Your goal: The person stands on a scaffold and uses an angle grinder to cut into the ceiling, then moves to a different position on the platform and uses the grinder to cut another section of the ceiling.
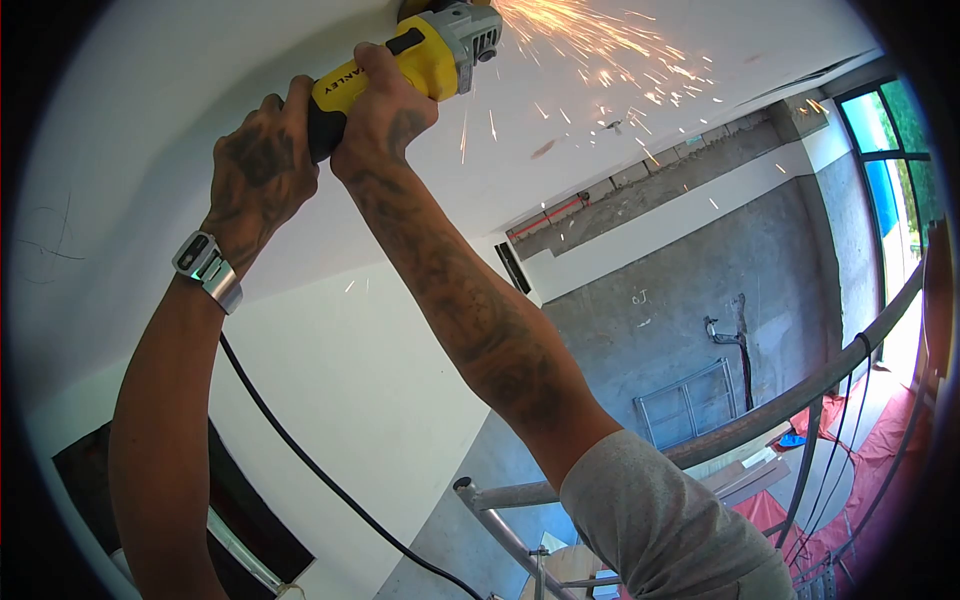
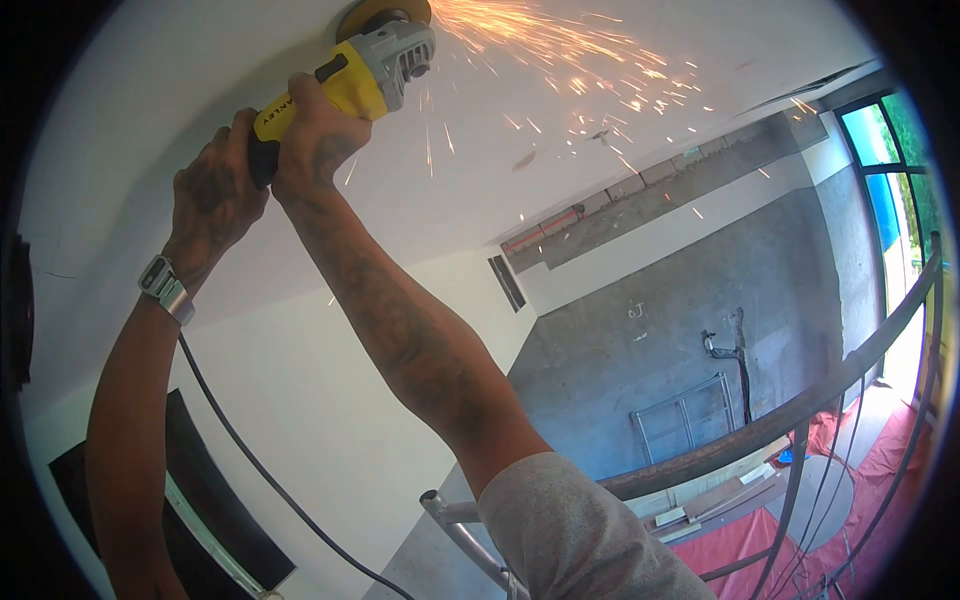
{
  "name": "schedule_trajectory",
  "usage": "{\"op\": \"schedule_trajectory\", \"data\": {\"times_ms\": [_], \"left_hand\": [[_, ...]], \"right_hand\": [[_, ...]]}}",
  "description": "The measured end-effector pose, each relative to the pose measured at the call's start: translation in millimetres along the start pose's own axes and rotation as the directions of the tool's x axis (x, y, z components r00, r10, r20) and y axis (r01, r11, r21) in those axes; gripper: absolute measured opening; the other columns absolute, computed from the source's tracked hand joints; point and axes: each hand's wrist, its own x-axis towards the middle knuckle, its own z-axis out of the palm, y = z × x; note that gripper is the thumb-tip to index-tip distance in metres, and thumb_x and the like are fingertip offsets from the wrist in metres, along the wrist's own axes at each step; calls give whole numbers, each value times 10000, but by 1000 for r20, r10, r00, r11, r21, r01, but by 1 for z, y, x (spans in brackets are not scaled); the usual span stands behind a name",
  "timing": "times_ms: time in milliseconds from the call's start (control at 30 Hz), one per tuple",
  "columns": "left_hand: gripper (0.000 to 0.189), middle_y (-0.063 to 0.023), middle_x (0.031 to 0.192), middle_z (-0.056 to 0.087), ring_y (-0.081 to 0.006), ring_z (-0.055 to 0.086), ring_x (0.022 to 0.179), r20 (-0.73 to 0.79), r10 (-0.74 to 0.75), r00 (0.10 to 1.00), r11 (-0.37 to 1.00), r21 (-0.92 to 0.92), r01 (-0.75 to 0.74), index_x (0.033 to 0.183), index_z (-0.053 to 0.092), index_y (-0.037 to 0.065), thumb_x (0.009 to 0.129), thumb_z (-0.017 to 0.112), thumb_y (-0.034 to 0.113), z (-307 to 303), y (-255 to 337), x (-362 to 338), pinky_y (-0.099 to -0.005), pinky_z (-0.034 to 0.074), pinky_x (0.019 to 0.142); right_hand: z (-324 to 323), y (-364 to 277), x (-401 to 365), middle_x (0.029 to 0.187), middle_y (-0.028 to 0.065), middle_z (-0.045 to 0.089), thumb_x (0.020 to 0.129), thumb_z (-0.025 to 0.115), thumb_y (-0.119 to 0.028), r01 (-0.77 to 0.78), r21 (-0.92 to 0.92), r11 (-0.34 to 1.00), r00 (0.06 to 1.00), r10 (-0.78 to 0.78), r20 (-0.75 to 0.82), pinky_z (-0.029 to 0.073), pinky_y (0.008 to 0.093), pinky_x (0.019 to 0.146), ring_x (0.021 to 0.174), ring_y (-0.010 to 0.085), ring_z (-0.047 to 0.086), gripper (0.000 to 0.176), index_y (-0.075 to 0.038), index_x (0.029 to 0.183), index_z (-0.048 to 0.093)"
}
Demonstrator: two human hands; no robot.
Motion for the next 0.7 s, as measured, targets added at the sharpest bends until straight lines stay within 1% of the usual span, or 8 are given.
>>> {"op": "schedule_trajectory", "data": {"times_ms": [200, 300, 433, 600, 700], "left_hand": [[350, -144, 932, 677, -354, 735, 841, 9, 1, 1000, 999, 34, -1, 1249, 495, 77, 972, 640, 235, -1, -1, -4, -482, 608, 624], [361, -142, 933, 678, -350, 737, 842, 9, 6, 1000, 1000, 28, -6, 1254, 493, 75, 968, 648, 232, -3, -1, -5, -479, 608, 624], [356, -139, 928, 676, -347, 736, 839, 15, 10, 1000, 999, 42, -11, 1250, 494, 73, 968, 652, 223, -3, -2, -7, -476, 606, 622], [379, -135, 919, 671, -338, 734, 834, 19, -8, 1000, 999, 33, 7, 1269, 495, 76, 961, 664, 219, -4, -1, -7, -471, 606, 622], [384, -134, 910, 668, -335, 734, 837, 29, -3, 1000, 1000, 22, 2, 1275, 495, 78, 963, 664, 224, -4, -2, -6, -468, 606, 618]], "right_hand": [[-1, 2, -1, 931, 78, 607, 786, 759, -66, -12, -2, 1000, 1000, 12, 17, 582, 405, 730, 804, 222, 640, 354, 2, 1076, 568], [-1, 3, -3, 928, 74, 603, 788, 757, -63, 19, -16, 1000, 1000, -19, 6, 581, 403, 731, 801, 218, 638, 351, -1, 1077, 567], [-2, 3, -4, 924, 69, 599, 792, 755, -57, -10, -11, 1000, 1000, 10, -3, 579, 398, 728, 795, 215, 636, 340, -4, 1071, 568], [-1, 7, -1, 932, 70, 601, 791, 756, -59, 18, -7, 1000, 1000, -18, -6, 578, 396, 727, 793, 216, 636, 340, -8, 1071, 571], [-1, 4, -6, 939, 74, 607, 790, 757, -64, 8, -15, 1000, 1000, -8, -7, 579, 399, 731, 791, 217, 636, 342, -4, 1072, 573]]}}
